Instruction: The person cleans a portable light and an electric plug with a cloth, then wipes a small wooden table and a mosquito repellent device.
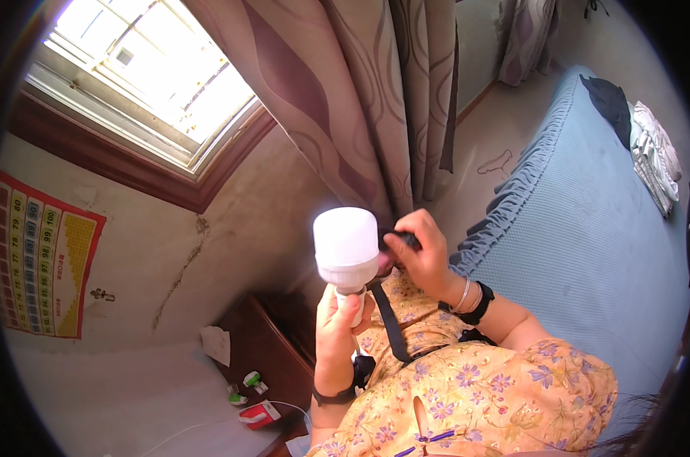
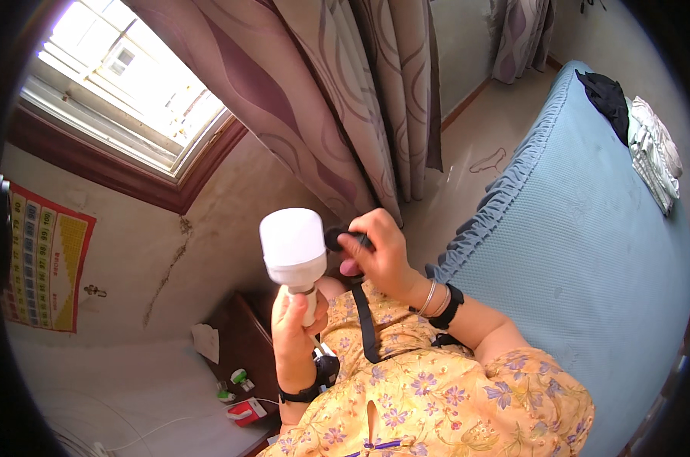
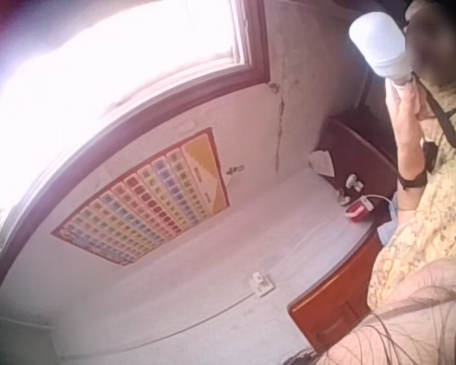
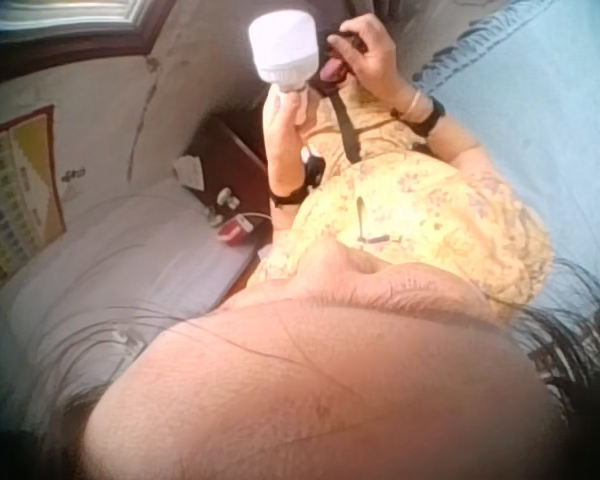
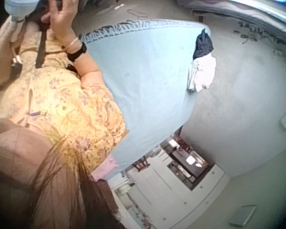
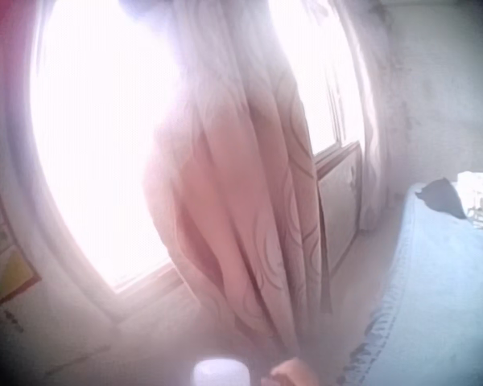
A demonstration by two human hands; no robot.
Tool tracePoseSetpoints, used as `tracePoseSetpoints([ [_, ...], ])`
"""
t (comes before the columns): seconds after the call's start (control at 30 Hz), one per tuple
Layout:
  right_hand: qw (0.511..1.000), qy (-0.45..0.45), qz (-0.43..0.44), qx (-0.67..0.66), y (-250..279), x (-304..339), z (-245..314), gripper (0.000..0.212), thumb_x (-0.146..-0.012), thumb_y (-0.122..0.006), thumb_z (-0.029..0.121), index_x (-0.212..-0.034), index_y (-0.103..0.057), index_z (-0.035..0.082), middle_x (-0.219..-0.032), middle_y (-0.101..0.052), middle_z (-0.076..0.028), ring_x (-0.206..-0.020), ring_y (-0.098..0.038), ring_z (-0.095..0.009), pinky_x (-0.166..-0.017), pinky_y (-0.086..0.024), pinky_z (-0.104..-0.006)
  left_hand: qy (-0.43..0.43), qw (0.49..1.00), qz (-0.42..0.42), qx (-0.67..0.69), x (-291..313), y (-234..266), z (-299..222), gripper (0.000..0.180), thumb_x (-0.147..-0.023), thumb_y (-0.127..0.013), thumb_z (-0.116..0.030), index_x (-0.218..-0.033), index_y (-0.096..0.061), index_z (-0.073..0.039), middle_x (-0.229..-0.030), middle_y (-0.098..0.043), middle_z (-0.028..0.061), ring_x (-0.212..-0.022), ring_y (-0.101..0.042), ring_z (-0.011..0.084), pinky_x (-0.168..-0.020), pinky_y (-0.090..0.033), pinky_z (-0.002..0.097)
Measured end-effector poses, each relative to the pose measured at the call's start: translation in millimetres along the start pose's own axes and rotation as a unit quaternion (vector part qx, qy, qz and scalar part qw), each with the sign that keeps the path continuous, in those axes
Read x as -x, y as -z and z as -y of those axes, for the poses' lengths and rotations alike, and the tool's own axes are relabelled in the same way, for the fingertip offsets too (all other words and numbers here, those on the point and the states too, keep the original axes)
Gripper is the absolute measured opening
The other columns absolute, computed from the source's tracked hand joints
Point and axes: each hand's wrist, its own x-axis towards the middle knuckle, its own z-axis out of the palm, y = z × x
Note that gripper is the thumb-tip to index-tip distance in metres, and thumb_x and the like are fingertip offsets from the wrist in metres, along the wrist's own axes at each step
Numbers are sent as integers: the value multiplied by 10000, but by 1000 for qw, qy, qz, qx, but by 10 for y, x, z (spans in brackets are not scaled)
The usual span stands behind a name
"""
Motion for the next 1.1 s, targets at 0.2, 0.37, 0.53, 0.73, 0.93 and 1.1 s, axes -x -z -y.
tracePoseSetpoints([
  [0.2, 983, -133, -50, -118, 41, -18, 11, 190, -854, -629, 171, -896, -520, 21, -752, -510, -39, -646, -449, -87, -586, -406, -221, 27, 1000, 11, -4, -46, 1, -28, 406, -882, -538, -333, -1137, -450, -29, -708, -457, 28, -529, -335, 49, -423, -239, 169],
  [0.37, 995, 83, 13, -58, 67, -311, 491, 432, -731, -743, 269, -1006, -523, 19, -901, -497, -112, -826, -557, -243, -724, -462, -325, 47, 999, 3, 1, -78, -92, 105, 345, -893, -529, -315, -1105, -460, -51, -727, -474, 19, -530, -353, 45, -437, -251, 162],
  [0.53, 998, 1, 59, -19, 5, -325, 489, 649, -693, -760, 274, -1211, -468, 14, -1101, -514, -154, -1027, -526, -252, -887, -410, -318, 61, 997, 11, 47, -81, -59, 141, 338, -910, -502, -317, -1121, -444, -60, -748, -472, 36, -521, -345, 46, -418, -245, 164],
  [0.73, 956, -32, 190, -221, 105, -367, 126, 440, -810, -642, 129, -1215, -515, 14, -1198, -519, -158, -1125, -495, -270, -949, -381, -325, 83, 987, 45, 129, -66, 30, 194, 390, -922, -456, -373, -1138, -418, -50, -691, -448, 40, -445, -309, 52, -403, -243, 171],
  [0.93, 970, -4, 202, -138, 155, -425, 262, 617, -733, -716, 260, -1247, -465, 31, -1217, -473, -169, -1120, -491, -304, -928, -405, -350, 103, 973, 92, 185, -92, 3, 165, 420, -930, -433, -396, -1151, -421, -40, -669, -436, 31, -429, -296, 49, -398, -246, 174],
  [1.1, 984, -40, 168, -55, 48, -336, 381, 768, -674, -763, 317, -1291, -390, 53, -1243, -423, -182, -1141, -462, -324, -950, -384, -367, 73, 995, 52, 46, -112, -101, 140, 447, -919, -460, -409, -1185, -437, -50, -707, -440, 35, -453, -294, 51, -393, -254, 175],
])
